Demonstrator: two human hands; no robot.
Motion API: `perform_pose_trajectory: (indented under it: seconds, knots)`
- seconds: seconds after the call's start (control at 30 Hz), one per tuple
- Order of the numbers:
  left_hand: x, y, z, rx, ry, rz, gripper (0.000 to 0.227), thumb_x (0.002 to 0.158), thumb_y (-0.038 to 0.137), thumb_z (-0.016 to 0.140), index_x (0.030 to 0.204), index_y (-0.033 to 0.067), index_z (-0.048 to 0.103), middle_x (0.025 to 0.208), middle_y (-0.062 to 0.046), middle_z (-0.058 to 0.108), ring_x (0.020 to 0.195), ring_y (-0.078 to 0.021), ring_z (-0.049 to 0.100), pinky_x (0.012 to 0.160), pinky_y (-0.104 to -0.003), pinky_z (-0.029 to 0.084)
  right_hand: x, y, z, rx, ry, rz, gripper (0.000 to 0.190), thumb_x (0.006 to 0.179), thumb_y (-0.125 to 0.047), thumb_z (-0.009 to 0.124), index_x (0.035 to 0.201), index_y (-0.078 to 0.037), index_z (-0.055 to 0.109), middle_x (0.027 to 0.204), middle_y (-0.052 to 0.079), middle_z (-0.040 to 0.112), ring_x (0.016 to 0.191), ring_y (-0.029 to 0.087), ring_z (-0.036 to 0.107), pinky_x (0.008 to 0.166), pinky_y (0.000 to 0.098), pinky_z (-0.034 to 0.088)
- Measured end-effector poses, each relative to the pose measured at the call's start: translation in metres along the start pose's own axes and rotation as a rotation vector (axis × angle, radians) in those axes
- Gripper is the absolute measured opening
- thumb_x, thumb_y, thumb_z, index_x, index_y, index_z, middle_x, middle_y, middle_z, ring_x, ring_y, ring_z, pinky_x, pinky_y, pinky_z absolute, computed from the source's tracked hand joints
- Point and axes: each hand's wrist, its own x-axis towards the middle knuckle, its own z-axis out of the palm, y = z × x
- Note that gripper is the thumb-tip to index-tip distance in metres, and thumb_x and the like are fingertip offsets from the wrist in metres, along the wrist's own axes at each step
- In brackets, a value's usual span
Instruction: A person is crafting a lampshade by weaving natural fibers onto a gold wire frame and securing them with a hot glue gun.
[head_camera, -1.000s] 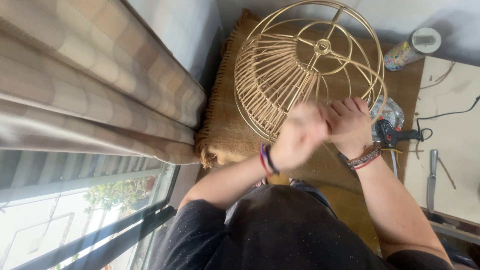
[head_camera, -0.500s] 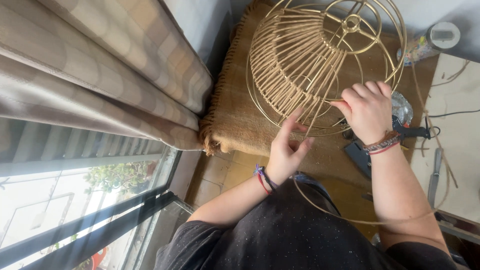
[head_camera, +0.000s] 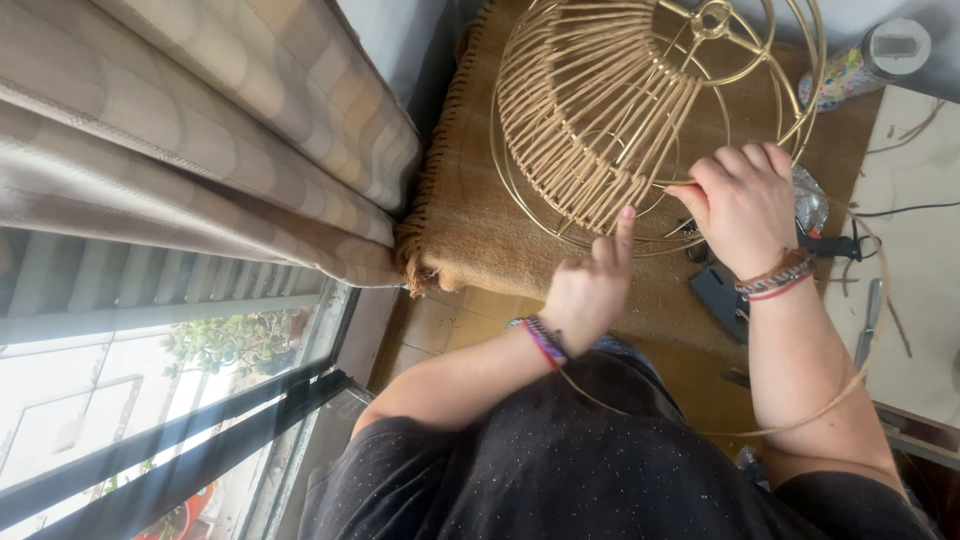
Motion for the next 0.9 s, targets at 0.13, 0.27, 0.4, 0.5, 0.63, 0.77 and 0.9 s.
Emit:
perform_pose_trajectory:
  seconds: [0.13,0.27,0.4,0.5,0.63,0.77,0.9]
  knots:
    - [0.022,0.024,0.009,0.189,-0.015,-0.010,0.047,0.105,0.013,0.050,0.150,-0.0010,0.051,0.070,0.006,0.044,0.046,-0.0001,0.029,0.038,-0.019,0.037,0.003,-0.016,0.009,0.147,-0.103,-0.004,0.026,0.112,-0.029,0.061,0.100,-0.009,0.072,0.101,0.007,0.072,0.101,0.029,0.068,0.119,0.0502,0.046]
    - [0.038,0.042,0.008,0.160,0.043,-0.034,0.059,0.070,0.018,0.051,0.121,-0.0105,0.065,0.070,-0.006,0.046,0.052,-0.0167,0.047,0.047,-0.030,0.036,0.000,-0.023,0.027,0.514,0.014,0.081,0.044,0.091,-0.018,0.073,0.129,-0.004,0.057,0.082,0.003,0.067,0.085,0.026,0.066,0.098,0.0391,0.039]
    - [0.056,0.075,0.069,-0.144,0.070,-0.116,0.043,0.062,0.021,0.059,0.095,-0.0040,0.069,0.073,-0.006,0.046,0.055,-0.0212,0.051,0.049,-0.037,0.036,0.014,-0.027,0.023,0.601,0.085,0.152,0.058,0.084,-0.005,0.080,0.134,-0.001,0.050,0.083,0.003,0.073,0.080,0.025,0.067,0.093,0.0375,0.037]
    - [0.077,0.062,0.023,-0.309,0.159,-0.257,0.036,0.062,0.013,0.055,0.089,-0.0103,0.065,0.059,-0.013,0.044,0.044,-0.0287,0.046,0.048,-0.044,0.029,0.009,-0.024,0.037,0.588,0.145,0.164,0.051,0.089,-0.008,0.083,0.127,-0.003,0.050,0.086,0.005,0.075,0.091,0.026,0.070,0.098,0.0362,0.041]
    - [0.073,0.055,0.015,-0.447,-0.065,-0.154,0.038,0.066,0.018,0.061,0.098,-0.0004,0.068,0.084,-0.012,0.056,0.058,-0.0275,0.059,0.057,-0.042,0.039,-0.002,-0.022,0.040,0.625,0.137,0.274,0.054,0.089,-0.009,0.084,0.130,-0.006,0.050,0.092,0.007,0.076,0.098,0.031,0.066,0.100,0.0378,0.042]
    - [0.072,0.049,-0.007,-0.599,-0.223,-0.198,0.051,0.078,0.024,0.062,0.123,0.0002,0.064,0.111,-0.010,0.055,0.080,-0.0268,0.072,0.081,-0.042,0.047,-0.002,-0.017,0.036,0.712,0.114,0.340,0.056,0.090,-0.014,0.084,0.131,-0.010,0.047,0.100,0.008,0.076,0.110,0.034,0.061,0.106,0.0384,0.042]
    - [0.061,0.050,0.015,-0.894,-0.146,-0.210,0.051,0.080,0.021,0.064,0.127,0.0017,0.063,0.113,-0.011,0.054,0.081,-0.0272,0.071,0.083,-0.042,0.049,-0.002,-0.016,0.024,0.642,0.113,0.273,0.057,0.088,-0.013,0.079,0.132,-0.006,0.045,0.099,0.012,0.076,0.106,0.034,0.064,0.109,0.0403,0.040]
